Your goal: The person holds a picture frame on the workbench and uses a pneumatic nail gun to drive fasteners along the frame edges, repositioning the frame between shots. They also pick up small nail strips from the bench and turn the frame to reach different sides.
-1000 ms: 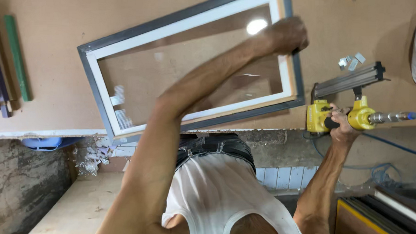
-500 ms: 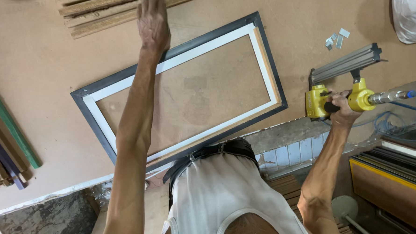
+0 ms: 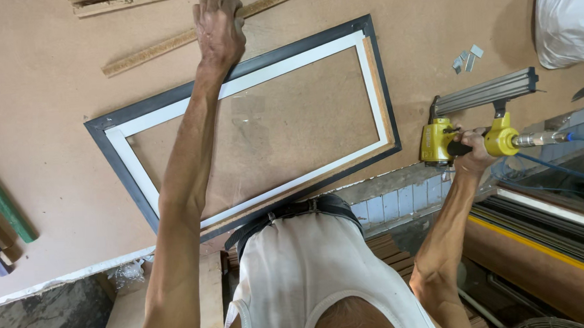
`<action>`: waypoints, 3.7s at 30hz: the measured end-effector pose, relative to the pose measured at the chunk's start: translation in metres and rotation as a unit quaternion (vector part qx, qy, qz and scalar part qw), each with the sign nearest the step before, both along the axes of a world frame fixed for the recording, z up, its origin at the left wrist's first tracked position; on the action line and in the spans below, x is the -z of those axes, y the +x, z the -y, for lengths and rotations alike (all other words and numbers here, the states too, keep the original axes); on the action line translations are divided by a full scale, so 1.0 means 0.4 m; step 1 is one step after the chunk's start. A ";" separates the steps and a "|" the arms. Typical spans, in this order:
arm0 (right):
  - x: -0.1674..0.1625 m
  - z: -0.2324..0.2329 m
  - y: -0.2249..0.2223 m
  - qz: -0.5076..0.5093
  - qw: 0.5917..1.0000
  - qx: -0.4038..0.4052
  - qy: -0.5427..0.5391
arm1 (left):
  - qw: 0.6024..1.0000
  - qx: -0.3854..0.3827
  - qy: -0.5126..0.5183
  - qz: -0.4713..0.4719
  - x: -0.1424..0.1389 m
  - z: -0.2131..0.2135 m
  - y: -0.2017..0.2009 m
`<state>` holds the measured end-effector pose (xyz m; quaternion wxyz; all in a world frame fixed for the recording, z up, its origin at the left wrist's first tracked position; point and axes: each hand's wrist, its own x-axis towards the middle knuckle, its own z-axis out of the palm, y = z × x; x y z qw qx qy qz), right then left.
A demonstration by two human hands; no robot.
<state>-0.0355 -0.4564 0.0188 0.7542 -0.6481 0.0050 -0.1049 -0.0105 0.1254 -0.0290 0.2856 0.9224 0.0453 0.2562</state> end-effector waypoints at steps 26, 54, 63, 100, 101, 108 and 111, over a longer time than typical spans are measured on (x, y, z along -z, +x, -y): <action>0.030 0.007 0.002 -0.007 0.999 0.044 -0.021 | 0.999 -0.006 0.043 0.015 0.049 0.111 -0.277; 0.050 -0.493 0.103 -0.064 0.983 -0.170 0.011 | 0.995 0.051 -0.082 0.001 0.058 0.248 -0.084; 0.065 -0.482 0.117 -0.040 0.977 -0.210 0.011 | 0.995 0.056 -0.076 -0.019 0.052 0.242 -0.080; 0.026 -0.799 -0.138 -0.057 0.963 -0.261 -0.027 | 0.999 0.037 -0.005 -0.007 0.074 0.040 -0.277; 0.022 -0.802 -0.139 -0.054 0.966 -0.252 -0.024 | 0.999 0.038 -0.008 -0.007 0.074 0.044 -0.274; 0.024 -0.797 -0.134 -0.049 0.965 -0.257 -0.002 | 1.000 0.003 -0.010 0.013 0.089 0.058 -0.264; 0.029 -0.790 -0.138 -0.060 0.964 -0.257 0.004 | 1.000 0.002 -0.003 0.014 0.092 0.058 -0.268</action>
